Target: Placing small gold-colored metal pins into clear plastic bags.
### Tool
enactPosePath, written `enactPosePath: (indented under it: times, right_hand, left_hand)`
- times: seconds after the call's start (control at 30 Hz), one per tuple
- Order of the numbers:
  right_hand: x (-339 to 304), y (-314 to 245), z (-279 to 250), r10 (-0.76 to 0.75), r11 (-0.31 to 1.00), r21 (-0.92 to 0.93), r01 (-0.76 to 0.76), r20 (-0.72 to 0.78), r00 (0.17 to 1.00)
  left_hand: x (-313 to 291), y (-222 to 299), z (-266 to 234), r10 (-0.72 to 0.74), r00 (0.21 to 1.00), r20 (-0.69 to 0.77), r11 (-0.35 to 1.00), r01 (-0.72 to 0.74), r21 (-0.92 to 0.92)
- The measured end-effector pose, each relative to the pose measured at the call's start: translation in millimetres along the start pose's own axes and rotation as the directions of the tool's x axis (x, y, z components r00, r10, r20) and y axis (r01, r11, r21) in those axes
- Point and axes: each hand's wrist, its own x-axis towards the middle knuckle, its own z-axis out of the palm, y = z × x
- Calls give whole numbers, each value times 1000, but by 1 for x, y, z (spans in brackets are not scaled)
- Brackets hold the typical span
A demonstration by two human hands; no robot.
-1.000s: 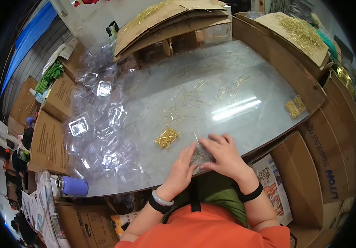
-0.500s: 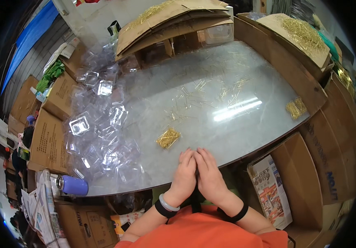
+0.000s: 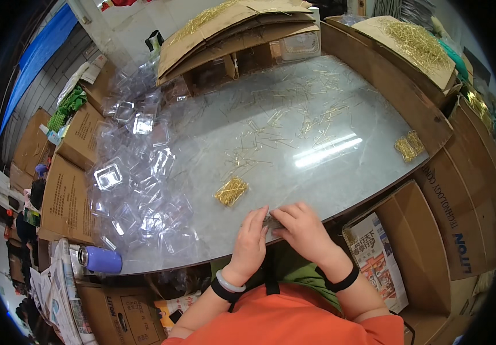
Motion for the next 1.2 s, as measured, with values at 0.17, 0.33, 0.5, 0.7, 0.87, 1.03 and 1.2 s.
enactPosePath:
  times: [0.17, 0.33, 0.5, 0.7, 0.87, 1.03, 1.2]
  right_hand:
    - [-7, -4, 22, 42, 992, 123, -29, -98, 994]
    - [-1, -12, 14, -19, 1000, -2, 19, -171, 985]
    - [-2, -9, 18, -89, 996, -13, 88, -100, 991]
    - [-4, -6, 21, -149, 988, 31, 151, -62, 987]
    - [-17, -4, 19, -110, 985, 116, 129, -158, 981]
    - [-32, 3, 10, -124, 991, -67, 112, -212, 969]
    - [-34, 13, 23, -152, 988, -49, 144, -257, 954]
  left_hand:
    - [0, 1, 1, -9, 1000, -5, 999, 9, -31]
    - [2, -5, -19, 23, 999, 40, 989, -17, -144]
    - [-6, 7, -49, -123, 988, 93, 971, 100, 219]
    - [0, 0, -44, -101, 982, 159, 993, 88, 85]
    - [-1, -3, -32, 14, 984, 178, 997, -27, 76]
    - [-2, 1, -32, 44, 992, 118, 989, -60, 136]
    - [0, 0, -32, 140, 990, 27, 981, -143, 131]
